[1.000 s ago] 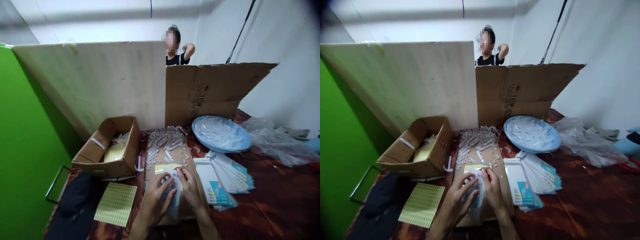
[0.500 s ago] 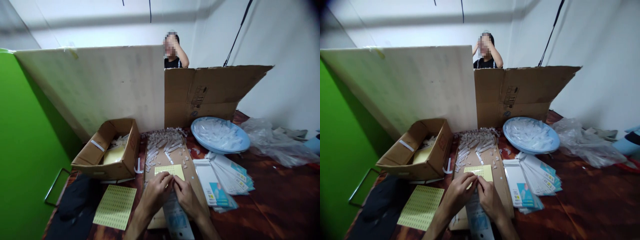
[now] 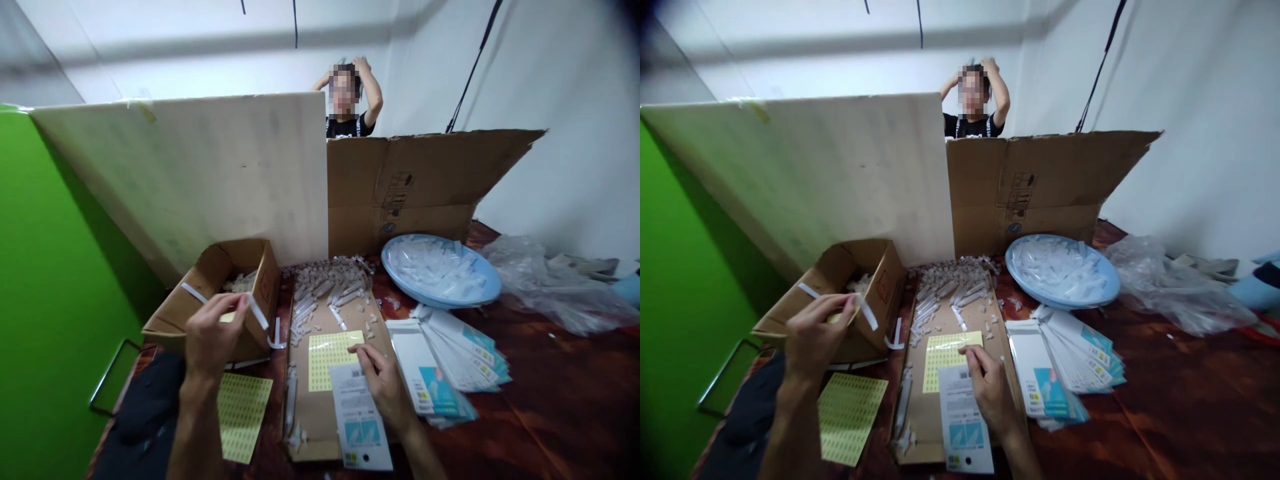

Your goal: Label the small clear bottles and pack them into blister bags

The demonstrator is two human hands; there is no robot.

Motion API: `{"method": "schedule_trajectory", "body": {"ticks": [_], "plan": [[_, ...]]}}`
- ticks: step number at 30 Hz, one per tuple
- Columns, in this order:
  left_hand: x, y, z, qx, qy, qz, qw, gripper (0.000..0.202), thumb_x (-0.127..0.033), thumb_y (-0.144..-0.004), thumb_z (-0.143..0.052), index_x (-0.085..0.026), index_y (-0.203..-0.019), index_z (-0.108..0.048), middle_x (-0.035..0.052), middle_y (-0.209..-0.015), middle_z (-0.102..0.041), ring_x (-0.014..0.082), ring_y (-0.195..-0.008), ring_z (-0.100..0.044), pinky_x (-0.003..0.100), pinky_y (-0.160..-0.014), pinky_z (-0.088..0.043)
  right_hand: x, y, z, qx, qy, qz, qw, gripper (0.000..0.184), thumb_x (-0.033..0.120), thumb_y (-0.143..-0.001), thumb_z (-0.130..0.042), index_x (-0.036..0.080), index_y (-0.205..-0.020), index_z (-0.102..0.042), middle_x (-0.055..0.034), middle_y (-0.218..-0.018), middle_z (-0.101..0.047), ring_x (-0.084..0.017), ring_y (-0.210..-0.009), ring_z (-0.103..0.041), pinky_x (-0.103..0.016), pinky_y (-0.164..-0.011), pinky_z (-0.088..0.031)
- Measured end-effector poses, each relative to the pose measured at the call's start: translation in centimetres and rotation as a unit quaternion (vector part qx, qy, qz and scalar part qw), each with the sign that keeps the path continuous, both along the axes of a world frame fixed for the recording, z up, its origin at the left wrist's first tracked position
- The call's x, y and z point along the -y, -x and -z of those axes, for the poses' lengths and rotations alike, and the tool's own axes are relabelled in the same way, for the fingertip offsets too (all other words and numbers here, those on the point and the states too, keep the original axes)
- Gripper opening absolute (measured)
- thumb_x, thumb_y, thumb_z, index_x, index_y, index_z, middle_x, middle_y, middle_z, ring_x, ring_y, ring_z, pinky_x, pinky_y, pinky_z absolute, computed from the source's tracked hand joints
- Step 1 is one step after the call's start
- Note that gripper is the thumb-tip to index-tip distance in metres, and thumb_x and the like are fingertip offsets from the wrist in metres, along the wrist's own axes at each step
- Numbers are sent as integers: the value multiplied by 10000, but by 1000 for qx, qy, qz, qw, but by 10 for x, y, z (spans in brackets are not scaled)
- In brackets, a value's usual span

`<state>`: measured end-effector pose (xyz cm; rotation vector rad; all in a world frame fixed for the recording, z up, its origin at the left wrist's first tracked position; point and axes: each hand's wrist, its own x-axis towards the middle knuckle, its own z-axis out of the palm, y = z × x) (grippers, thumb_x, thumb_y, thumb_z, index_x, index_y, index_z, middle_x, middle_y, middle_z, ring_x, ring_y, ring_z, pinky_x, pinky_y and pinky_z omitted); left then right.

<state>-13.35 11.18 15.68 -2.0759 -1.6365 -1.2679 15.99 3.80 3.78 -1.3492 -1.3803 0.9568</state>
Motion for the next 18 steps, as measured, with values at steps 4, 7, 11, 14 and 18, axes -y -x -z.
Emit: {"method": "schedule_trajectory", "body": {"ticks": [4, 7, 11, 14, 18], "plan": [[2, 51, -4, -53, 91, -137, 985, 232, -412, -866, -613, -226, -836, -748, 53, -856, -759, 236, -715, -676, 308, -639, -458, -2, -8, 5, -2, 0, 12, 1000, 418, 482, -997, -439, 184, -1132, -698, -33, -799, -699, -211, -696, -607, -264, -607, -431], [8, 69, 6, -55, 138, -213, 966, 294, -482, -846, -623, -230, -729, -718, 53, -753, -734, 240, -637, -629, 309, -576, -408, -4, -9, 9, -2, 1, 12, 1000, 419, 489, -987, -452, 184, -1113, -711, -40, -779, -704, -233, -726, -629, -273, -635, -458], [28, 41, 17, -8, -26, -247, 969, 292, -435, -922, -550, -196, -833, -692, 117, -939, -706, 306, -896, -630, 392, -807, -460, -9, -6, 8, 6, -4, 13, 1000, 405, 492, -977, -466, 196, -1091, -718, -65, -871, -741, -266, -845, -680, -280, -693, -495], [55, -21, 34, 87, 14, -63, 994, 170, -335, -924, -582, -212, -892, -695, 74, -880, -716, 247, -822, -666, 334, -782, -505, -16, 2, 2, 4, -10, 58, 998, 423, 526, -961, -475, 194, -1037, -726, -110, -1003, -755, -297, -946, -689, -304, -761, -516], [81, -103, 68, 163, 206, 192, 945, 328, -273, -891, -644, -242, -1215, -685, 97, -1175, -730, 256, -1036, -698, 293, -879, -537, -12, 21, -15, -69, 5, 86, 994, 486, 588, -950, -457, 197, -1085, -712, -140, -1085, -748, -317, -1017, -684, -345, -837, -538]]}}
